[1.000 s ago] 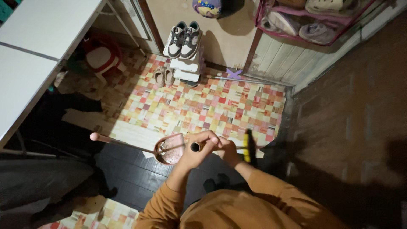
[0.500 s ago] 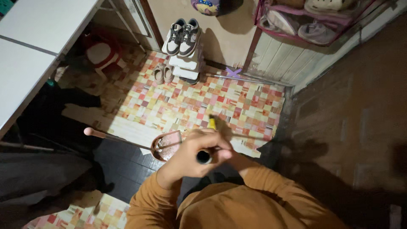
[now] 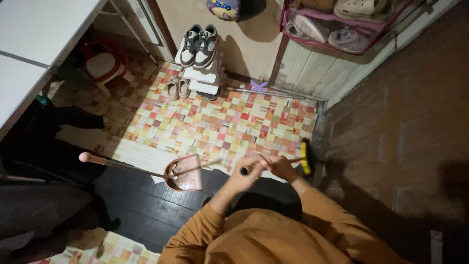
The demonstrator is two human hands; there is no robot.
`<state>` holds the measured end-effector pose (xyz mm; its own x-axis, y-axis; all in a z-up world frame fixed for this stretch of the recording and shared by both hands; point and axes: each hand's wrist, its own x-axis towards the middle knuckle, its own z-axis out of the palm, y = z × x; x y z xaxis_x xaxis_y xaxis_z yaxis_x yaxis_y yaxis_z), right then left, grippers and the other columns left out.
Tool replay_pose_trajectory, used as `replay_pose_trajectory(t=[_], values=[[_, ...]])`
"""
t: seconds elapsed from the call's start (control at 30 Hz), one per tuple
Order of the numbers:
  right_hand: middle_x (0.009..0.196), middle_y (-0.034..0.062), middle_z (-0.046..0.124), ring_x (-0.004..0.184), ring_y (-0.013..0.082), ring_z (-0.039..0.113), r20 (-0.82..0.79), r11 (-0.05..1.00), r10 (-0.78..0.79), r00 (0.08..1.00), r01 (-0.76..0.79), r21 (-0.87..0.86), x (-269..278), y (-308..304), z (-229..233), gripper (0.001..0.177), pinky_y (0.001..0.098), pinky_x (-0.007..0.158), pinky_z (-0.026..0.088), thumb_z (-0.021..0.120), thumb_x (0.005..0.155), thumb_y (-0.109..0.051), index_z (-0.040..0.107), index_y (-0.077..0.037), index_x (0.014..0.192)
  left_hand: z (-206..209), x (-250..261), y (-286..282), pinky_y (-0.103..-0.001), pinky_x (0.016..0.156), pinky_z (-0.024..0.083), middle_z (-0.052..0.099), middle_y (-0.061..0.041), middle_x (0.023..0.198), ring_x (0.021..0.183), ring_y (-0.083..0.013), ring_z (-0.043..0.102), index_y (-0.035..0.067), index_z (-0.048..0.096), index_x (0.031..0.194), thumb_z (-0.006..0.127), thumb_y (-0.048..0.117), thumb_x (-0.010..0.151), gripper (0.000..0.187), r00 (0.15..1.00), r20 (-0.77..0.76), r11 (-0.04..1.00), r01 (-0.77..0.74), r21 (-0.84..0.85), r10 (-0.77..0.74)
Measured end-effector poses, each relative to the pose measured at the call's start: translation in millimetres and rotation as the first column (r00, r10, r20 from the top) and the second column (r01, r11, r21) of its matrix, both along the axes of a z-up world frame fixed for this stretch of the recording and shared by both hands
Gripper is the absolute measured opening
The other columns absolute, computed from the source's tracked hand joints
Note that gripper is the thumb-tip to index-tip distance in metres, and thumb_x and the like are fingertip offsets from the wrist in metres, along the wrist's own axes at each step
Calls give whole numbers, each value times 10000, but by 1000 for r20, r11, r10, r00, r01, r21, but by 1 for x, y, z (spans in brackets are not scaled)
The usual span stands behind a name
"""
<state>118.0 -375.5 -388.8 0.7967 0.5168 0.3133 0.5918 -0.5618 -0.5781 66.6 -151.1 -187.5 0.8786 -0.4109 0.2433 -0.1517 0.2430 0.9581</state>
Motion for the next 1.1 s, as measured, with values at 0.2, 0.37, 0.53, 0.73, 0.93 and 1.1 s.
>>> replay_pose_trajectory(t=[0.2,0.37,0.53,0.73,0.93,1.1], values=[[879,118,738,825,287,738,-276,980,-21,961,75,184,-2,6,-14,341,395,706,574,569,1000,-388,718,-82,1025,-12,-1,-1,-237,650,486,717,-5,883,724,-70,601,34,668,971,589,167,1047,172,999,29,998,-33,61,31],[874,120,744,824,283,745,-394,979,-93,914,156,132,1,17,-18,440,379,721,565,540,994,-489,720,-87,989,-6,0,8,-239,598,462,682,3,819,659,-66,563,36,697,945,595,193,1057,218,991,-104,988,-75,132,89],[832,111,732,804,259,741,-378,970,-198,905,236,59,-8,38,-22,418,385,710,565,581,974,-504,695,-104,932,23,-6,25,-238,632,488,702,10,840,692,-56,594,40,685,933,592,195,1042,211,987,-92,980,-112,165,129],[945,14,754,895,162,720,-721,326,553,417,688,648,-7,117,-6,234,343,823,559,629,853,-277,697,-106,997,102,-5,48,-242,656,463,666,-13,785,702,-61,540,23,692,909,583,166,1051,229,986,-27,969,-155,195,163],[905,-14,643,889,122,657,-506,696,401,763,106,710,-26,158,91,160,304,801,520,571,968,-260,647,-119,976,165,-13,45,-267,606,443,566,-50,696,650,-91,502,4,677,916,625,159,1016,191,990,38,914,-142,380,138],[867,-26,583,869,102,630,-410,707,408,816,2,708,-13,156,110,153,284,791,503,539,1025,-230,617,-125,946,186,-16,56,-284,578,434,599,-46,662,617,-97,533,31,699,912,664,134,977,126,986,72,900,-169,401,152]])
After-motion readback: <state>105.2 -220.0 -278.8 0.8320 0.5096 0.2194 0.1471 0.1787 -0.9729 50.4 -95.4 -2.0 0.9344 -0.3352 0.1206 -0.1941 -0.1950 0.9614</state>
